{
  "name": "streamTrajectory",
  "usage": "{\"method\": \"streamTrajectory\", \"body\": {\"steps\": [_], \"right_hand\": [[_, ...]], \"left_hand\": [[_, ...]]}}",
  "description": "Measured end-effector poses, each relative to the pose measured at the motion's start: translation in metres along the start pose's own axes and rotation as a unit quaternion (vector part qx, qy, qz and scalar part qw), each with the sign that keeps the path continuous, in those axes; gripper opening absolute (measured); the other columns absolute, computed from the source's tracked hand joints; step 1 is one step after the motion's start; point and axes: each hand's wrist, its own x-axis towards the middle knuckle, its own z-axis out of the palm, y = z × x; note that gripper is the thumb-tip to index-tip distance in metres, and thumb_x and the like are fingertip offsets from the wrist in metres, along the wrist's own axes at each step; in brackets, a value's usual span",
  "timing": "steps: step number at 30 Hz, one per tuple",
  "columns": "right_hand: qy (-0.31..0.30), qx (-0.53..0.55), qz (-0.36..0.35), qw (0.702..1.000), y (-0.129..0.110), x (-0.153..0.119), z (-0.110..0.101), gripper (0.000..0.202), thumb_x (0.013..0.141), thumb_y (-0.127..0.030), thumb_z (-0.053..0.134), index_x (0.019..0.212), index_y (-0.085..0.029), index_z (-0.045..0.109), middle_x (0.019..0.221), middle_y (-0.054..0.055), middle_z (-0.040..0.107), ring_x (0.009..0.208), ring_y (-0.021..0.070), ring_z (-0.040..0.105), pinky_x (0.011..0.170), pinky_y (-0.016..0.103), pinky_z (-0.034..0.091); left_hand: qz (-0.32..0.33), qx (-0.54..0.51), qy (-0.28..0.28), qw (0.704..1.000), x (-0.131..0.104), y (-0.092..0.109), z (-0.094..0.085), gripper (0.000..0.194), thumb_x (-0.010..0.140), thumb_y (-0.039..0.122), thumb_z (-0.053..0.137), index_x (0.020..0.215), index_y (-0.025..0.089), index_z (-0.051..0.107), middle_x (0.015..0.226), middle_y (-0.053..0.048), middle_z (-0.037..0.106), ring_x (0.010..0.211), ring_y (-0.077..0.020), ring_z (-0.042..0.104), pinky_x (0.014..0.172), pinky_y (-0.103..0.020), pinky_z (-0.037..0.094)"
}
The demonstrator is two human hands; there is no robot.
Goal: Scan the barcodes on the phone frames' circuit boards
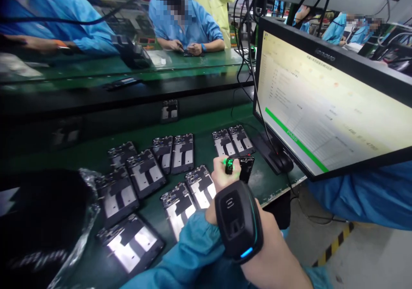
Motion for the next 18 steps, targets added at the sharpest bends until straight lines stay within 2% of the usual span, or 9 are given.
{"method": "streamTrajectory", "body": {"steps": [3,7,13,18], "right_hand": [[0.013,0.013,0.01,1.0,-0.003,0.001,0.006,0.012,0.081,-0.015,0.064,0.091,-0.023,0.065,0.08,0.002,0.069,0.071,0.0192,0.064,0.067,0.028,0.055],[0.041,0.011,0.008,0.999,-0.003,-0.001,0.006,0.007,0.08,-0.017,0.063,0.083,-0.024,0.062,0.072,0.001,0.065,0.064,0.019,0.061,0.061,0.028,0.053],[0.063,-0.001,0.003,0.998,0.005,-0.005,0.002,0.009,0.081,-0.019,0.063,0.089,-0.023,0.066,0.08,0.003,0.071,0.07,0.0211,0.065,0.068,0.031,0.056],[0.072,0.003,0.031,0.997,0.008,-0.01,-0.001,0.024,0.081,-0.019,0.067,0.104,-0.025,0.067,0.097,0.005,0.075,0.088,0.027,0.07,0.076,0.034,0.059]], "left_hand": [[-0.024,0.017,-0.016,0.999,-0.003,0.002,0.004,0.023,0.077,0.036,0.068,0.089,0.024,0.052,0.063,0.006,0.057,0.056,-0.0123,0.053,0.059,-0.023,0.039],[-0.024,0.003,-0.013,1.0,-0.005,0.004,0.005,0.026,0.073,0.034,0.07,0.087,0.025,0.051,0.061,0.007,0.055,0.054,-0.0121,0.052,0.057,-0.023,0.037],[-0.003,-0.013,-0.022,1.0,-0.004,0.005,0.008,0.024,0.074,0.032,0.07,0.087,0.025,0.051,0.061,0.007,0.055,0.055,-0.0126,0.053,0.058,-0.023,0.038],[-0.007,0.014,-0.026,1.0,-0.004,0.003,0.009,0.025,0.074,0.033,0.069,0.088,0.025,0.05,0.062,0.006,0.056,0.056,-0.0131,0.055,0.058,-0.023,0.039]]}}
